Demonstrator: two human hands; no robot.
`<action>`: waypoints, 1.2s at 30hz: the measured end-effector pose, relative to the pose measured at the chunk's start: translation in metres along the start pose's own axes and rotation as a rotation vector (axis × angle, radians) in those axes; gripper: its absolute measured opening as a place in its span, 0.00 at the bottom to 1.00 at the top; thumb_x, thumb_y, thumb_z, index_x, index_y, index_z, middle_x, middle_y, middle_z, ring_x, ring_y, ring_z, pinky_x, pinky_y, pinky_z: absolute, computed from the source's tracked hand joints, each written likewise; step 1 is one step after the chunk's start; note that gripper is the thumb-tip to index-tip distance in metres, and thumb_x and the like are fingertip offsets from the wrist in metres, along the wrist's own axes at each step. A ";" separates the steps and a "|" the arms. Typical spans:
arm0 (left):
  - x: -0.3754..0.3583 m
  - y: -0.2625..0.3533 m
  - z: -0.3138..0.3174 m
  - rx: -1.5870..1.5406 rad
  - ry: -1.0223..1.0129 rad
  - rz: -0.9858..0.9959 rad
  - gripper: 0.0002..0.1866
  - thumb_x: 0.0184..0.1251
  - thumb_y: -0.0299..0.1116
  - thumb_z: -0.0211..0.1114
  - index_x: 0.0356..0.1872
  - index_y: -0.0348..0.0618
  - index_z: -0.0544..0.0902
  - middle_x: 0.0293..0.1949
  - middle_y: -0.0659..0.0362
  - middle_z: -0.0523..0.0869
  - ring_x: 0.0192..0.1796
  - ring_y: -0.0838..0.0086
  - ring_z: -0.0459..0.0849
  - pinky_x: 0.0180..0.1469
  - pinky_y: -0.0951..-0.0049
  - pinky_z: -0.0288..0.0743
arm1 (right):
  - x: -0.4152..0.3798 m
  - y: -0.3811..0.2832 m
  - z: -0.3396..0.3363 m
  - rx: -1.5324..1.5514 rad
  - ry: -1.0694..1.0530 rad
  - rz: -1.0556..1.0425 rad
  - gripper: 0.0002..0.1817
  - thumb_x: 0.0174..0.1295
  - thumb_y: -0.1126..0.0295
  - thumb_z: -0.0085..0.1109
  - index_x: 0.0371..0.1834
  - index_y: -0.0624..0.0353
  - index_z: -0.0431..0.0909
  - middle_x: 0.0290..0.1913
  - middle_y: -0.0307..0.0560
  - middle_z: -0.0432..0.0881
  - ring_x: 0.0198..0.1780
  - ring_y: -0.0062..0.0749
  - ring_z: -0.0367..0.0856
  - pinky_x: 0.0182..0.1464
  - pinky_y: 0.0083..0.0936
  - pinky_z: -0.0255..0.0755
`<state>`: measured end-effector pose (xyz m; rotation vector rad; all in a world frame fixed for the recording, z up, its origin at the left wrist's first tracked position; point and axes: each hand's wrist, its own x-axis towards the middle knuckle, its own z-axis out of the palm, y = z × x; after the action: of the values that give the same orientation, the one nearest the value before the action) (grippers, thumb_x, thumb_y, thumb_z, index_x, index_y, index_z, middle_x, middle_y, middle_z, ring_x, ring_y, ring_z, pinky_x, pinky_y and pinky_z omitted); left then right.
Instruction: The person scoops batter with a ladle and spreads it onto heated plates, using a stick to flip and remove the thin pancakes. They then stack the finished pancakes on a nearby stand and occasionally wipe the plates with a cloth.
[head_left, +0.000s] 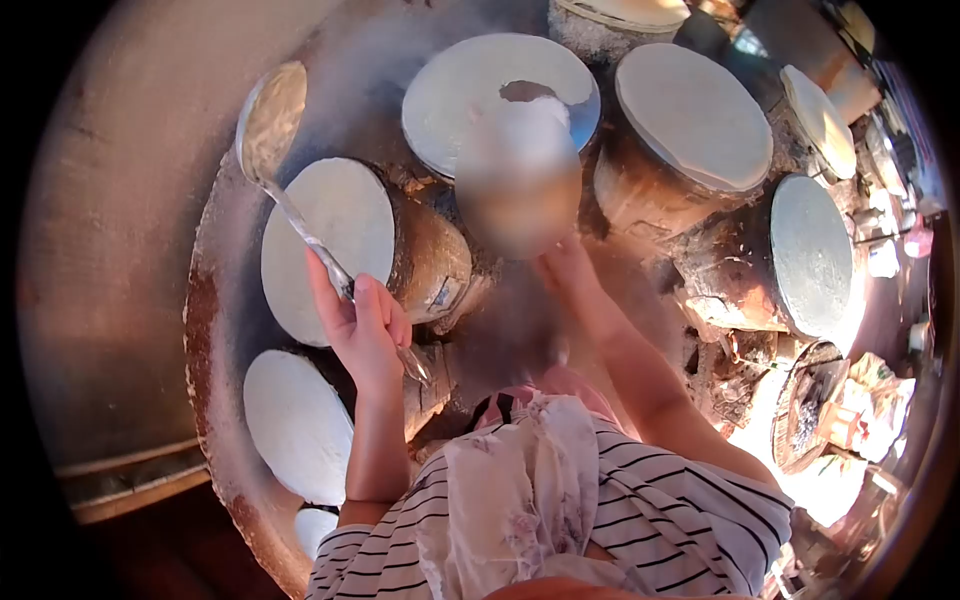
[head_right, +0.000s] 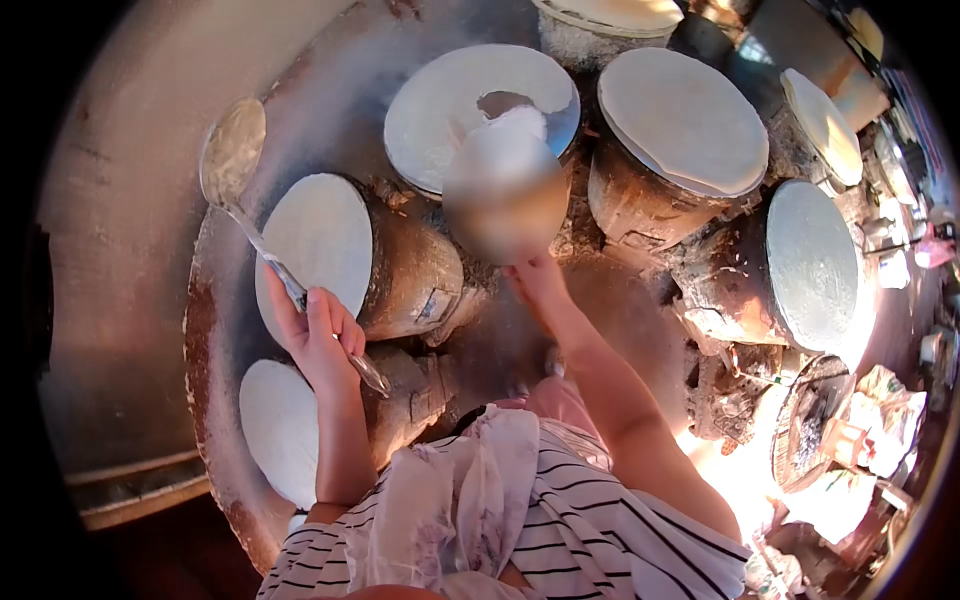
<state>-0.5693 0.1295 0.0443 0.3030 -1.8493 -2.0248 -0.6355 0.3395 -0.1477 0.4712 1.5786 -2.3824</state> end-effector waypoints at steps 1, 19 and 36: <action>0.004 -0.004 0.001 -0.018 -0.035 -0.010 0.33 0.74 0.27 0.48 0.75 0.55 0.45 0.16 0.67 0.63 0.13 0.86 0.57 0.13 0.82 0.54 | -0.009 0.002 -0.021 0.005 -0.079 0.069 0.19 0.70 0.68 0.48 0.63 0.55 0.68 0.25 0.41 0.74 0.12 0.20 0.63 0.13 0.18 0.57; 0.061 -0.048 0.137 0.092 -0.262 -0.121 0.32 0.74 0.29 0.50 0.74 0.56 0.49 0.19 0.68 0.62 0.15 0.86 0.59 0.14 0.83 0.55 | 0.039 -0.087 -0.124 -0.229 -0.001 0.120 0.15 0.69 0.65 0.49 0.53 0.61 0.76 0.20 0.39 0.75 0.12 0.17 0.67 0.13 0.16 0.59; 0.121 -0.070 0.225 -0.018 -0.384 -0.351 0.31 0.72 0.28 0.51 0.73 0.59 0.54 0.19 0.68 0.62 0.14 0.86 0.57 0.14 0.83 0.54 | 0.131 -0.130 -0.052 -1.287 0.216 -0.343 0.23 0.65 0.72 0.43 0.64 0.41 0.69 0.43 0.54 0.72 0.40 0.53 0.80 0.41 0.41 0.77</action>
<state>-0.7790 0.2875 0.0118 0.2623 -2.1206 -2.4781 -0.7979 0.4342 -0.1088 0.1537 2.9588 -0.9955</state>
